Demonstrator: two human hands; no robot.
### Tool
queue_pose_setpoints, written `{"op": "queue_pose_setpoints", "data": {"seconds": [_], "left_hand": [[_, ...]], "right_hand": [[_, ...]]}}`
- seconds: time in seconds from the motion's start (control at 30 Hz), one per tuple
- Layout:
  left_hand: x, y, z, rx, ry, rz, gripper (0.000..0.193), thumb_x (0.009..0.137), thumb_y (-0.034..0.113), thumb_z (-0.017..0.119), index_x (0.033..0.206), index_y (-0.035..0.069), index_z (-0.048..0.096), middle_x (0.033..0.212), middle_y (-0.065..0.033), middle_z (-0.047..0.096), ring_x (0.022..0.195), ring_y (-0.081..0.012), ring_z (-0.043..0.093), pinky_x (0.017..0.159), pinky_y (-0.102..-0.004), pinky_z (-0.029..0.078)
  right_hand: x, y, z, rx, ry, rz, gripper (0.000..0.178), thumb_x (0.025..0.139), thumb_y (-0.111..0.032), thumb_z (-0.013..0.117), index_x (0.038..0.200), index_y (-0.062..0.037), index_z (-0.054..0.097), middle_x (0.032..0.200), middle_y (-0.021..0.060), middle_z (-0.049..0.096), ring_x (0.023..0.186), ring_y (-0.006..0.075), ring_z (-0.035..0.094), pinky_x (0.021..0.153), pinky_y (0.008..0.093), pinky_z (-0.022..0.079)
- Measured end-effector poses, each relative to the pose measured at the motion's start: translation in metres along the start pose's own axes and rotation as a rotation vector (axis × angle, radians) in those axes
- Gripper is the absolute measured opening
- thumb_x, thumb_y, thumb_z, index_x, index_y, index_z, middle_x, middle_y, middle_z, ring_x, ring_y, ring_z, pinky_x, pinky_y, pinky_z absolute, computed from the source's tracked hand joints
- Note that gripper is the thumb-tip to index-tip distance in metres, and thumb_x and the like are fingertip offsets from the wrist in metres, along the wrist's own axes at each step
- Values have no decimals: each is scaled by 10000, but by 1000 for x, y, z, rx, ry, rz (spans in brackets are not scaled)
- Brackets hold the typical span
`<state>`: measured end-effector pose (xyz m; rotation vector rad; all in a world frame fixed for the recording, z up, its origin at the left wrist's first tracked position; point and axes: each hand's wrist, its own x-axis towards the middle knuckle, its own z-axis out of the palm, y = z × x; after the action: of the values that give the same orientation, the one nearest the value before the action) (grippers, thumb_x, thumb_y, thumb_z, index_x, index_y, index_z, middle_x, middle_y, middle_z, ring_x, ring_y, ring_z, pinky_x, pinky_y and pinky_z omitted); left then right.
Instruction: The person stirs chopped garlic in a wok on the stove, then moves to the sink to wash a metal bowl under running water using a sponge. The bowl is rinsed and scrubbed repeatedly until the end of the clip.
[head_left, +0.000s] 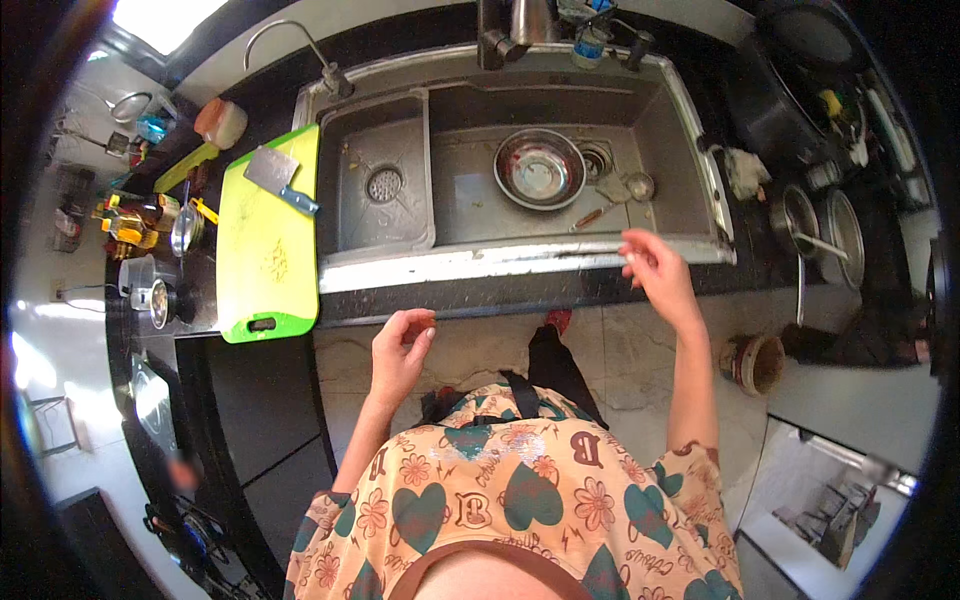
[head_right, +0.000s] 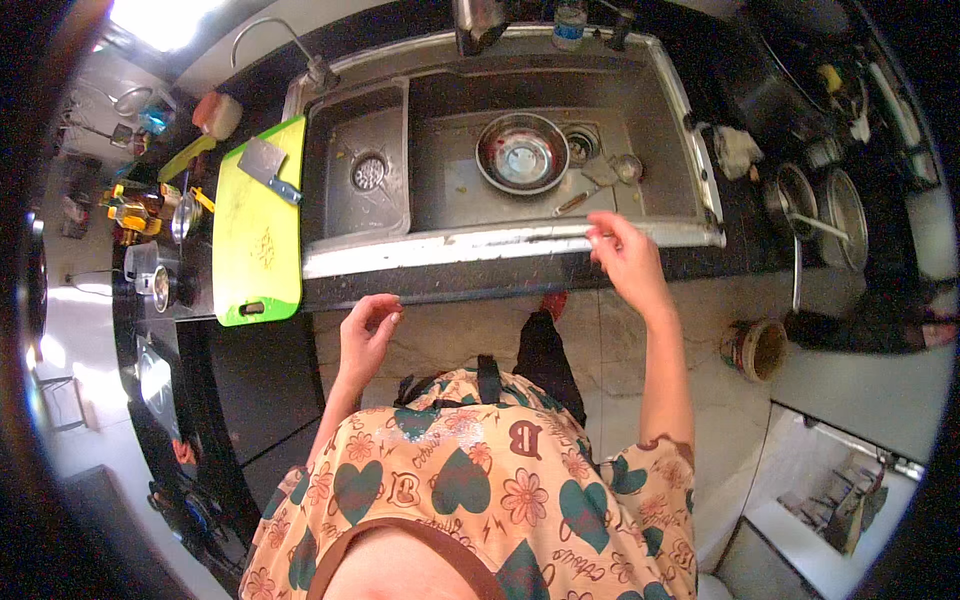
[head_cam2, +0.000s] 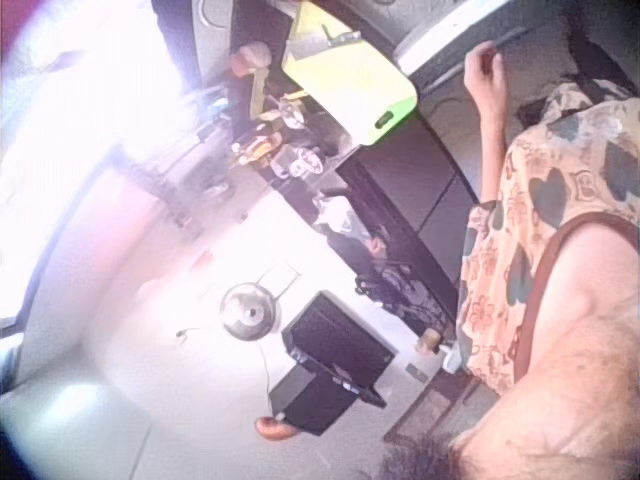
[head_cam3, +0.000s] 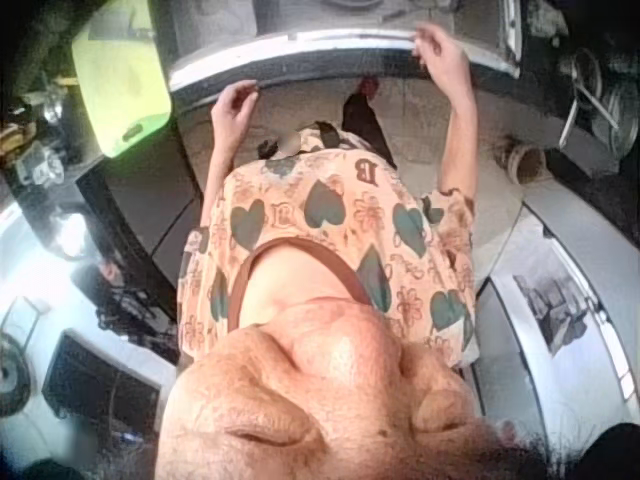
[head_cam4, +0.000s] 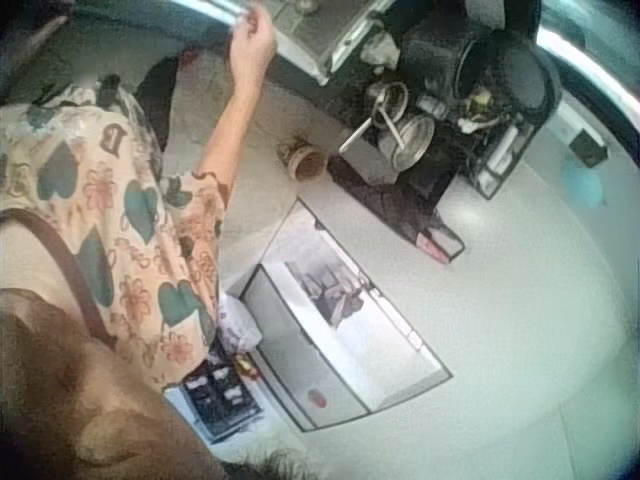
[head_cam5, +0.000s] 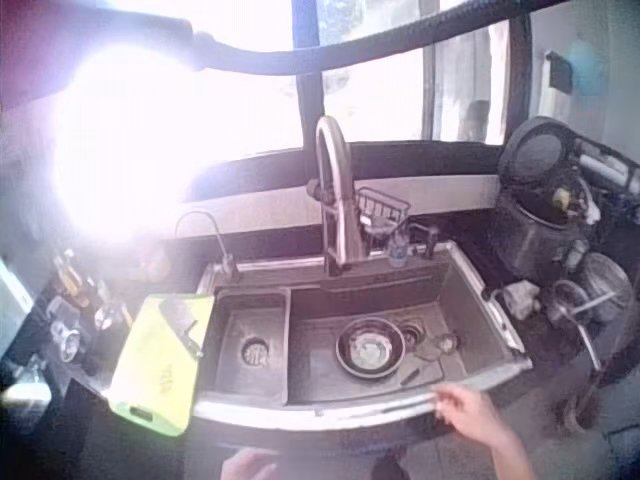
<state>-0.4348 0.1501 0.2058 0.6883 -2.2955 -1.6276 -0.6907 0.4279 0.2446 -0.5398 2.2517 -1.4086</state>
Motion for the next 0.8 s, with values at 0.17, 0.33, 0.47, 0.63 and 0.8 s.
{"op": "queue_pose_setpoints", "data": {"seconds": [0.17,0.33,0.47,0.63,0.8], "left_hand": [[49,39,56,-322,121,-227,181,839,-13,578,1017,15,574,908,-26,613,824,-86,584,749,-219,474],[102,68,90,-83,99,-145,169,817,25,610,984,19,585,896,-46,611,764,-89,575,698,-230,475],[149,67,103,-9,52,-101,148,821,38,603,964,8,582,888,-45,603,756,-93,571,692,-233,472],[208,12,105,-270,-22,-345,224,845,59,590,1060,14,546,908,-41,601,804,-116,590,676,-256,505],[289,-90,156,-63,-67,-535,441,786,99,624,1179,-4,454,1080,-150,549,819,-231,614,577,-309,545]], "right_hand": [[174,-12,-20,-218,70,-267,483,794,-126,611,1234,-23,440,1174,154,529,929,245,579,818,354,455],[316,-36,14,-410,231,-594,547,799,-249,615,1277,-78,409,1246,143,481,1143,327,454,939,382,391],[380,-32,29,-801,130,-578,437,804,-308,588,1152,-63,487,1113,159,536,1083,337,481,884,413,421],[349,-19,27,-546,96,-576,379,771,-249,626,1073,-48,519,1157,147,523,1055,331,512,848,426,452],[296,20,-1,-381,166,-428,423,765,-133,618,1171,-61,521,1139,160,530,1046,319,524,857,423,447]]}}
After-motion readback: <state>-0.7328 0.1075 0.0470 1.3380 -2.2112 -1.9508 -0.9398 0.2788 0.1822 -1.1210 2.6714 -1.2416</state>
